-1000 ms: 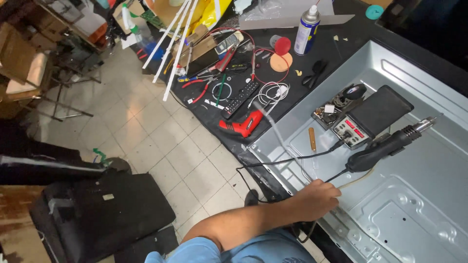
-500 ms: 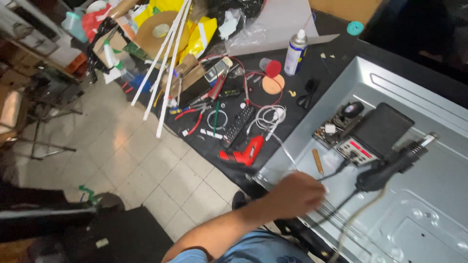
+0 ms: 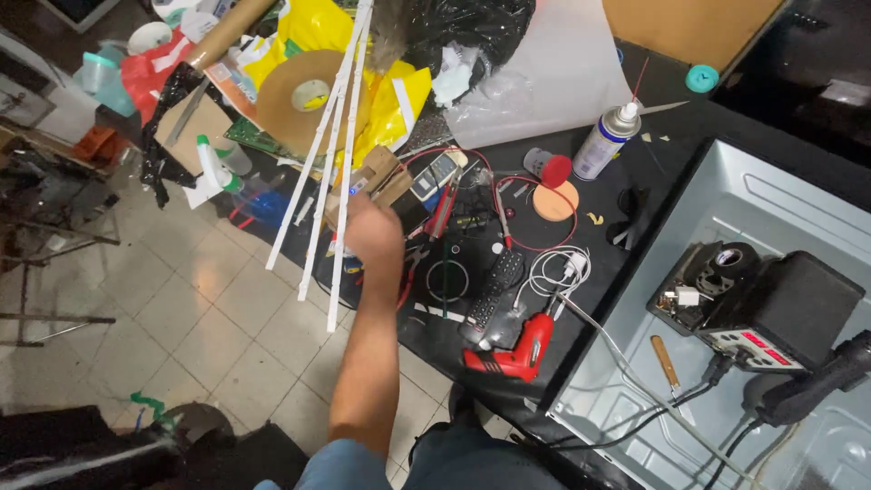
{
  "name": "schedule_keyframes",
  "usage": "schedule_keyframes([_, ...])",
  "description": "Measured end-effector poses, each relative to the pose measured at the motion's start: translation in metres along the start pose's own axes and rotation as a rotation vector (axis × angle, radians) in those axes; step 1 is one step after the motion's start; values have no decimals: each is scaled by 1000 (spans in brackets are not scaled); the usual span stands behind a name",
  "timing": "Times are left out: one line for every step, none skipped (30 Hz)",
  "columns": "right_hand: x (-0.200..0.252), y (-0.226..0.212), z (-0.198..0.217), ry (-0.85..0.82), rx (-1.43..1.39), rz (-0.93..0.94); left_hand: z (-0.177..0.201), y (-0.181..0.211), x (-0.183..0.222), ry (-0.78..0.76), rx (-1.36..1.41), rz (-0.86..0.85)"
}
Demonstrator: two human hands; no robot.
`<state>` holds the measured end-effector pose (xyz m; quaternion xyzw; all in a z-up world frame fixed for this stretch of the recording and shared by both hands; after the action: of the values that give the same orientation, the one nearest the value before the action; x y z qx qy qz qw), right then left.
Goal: Removing LED backlight strips from a television panel using a heat gun and a prying tool to loosen adhesive.
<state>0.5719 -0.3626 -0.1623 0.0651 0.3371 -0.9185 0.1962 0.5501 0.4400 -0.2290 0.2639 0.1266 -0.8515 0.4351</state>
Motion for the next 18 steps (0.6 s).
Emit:
schedule_keyframes([-27,-45,-34,3,9,3,-15,-11,3,-4,-16,-3])
schedule_keyframes([-44,-96,-61,8,21,-5,-30,-19,6,-11,-29,-18])
schedule_keyframes([-69,-120,-76,13,32,-14,-41,-29,14,-20,-20,-32])
schedule_keyframes([-85,-150,-96,32,45,-31,-51,-33,17,-1,-121,-47])
schedule_keyframes([-98,-185,-118,51,58,-48,-61,-35,21,21,-222,-62])
schedule_keyframes([-135,-213,-147,67,69,-75,-56,-34,19,20,-203,-89])
schedule_keyframes([-169,-253,-182,-33,117,-33,-54,-35,17,-12,-143,-96])
schedule_keyframes([-202,-300,-217,-138,158,12,-51,-39,16,-45,-88,-98])
schedule_keyframes([-224,-284,-261,-128,164,-12,-22,-29,14,-48,-75,-121])
schedule_keyframes([-247,-275,-312,-182,260,-3,10,-24,10,0,96,-108])
schedule_keyframes([-272,-274,-368,-238,354,5,42,-21,5,45,267,-93])
schedule_keyframes([-284,-264,-395,-230,354,-12,74,-15,5,44,275,-110])
schedule_keyframes([-295,-255,-426,-275,394,-4,106,-11,6,43,472,-116])
schedule_keyframes([-305,-246,-458,-325,434,11,137,-9,7,39,666,-113])
schedule_keyframes([-311,-240,-462,-323,433,0,169,-12,2,35,670,-122])
schedule_keyframes([-314,-226,-469,-395,380,-122,196,-18,-1,-11,929,-43])
schedule_keyframes([-316,-212,-475,-466,325,-244,223,-24,-4,-59,1186,40])
schedule_keyframes([-316,-225,-458,-470,328,-242,239,-31,-2,-60,1185,45])
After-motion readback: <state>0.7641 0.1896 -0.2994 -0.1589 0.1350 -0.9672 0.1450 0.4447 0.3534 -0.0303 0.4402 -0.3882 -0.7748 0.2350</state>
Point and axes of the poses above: each hand's wrist, its own x-axis away from the middle knuckle, its own z-axis out of the back of the hand, y = z × x, the point moved 7 cm from there along -x, towards the middle knuckle, and after that the axes turned 8 degrees about -z, right-handed, at the moved point
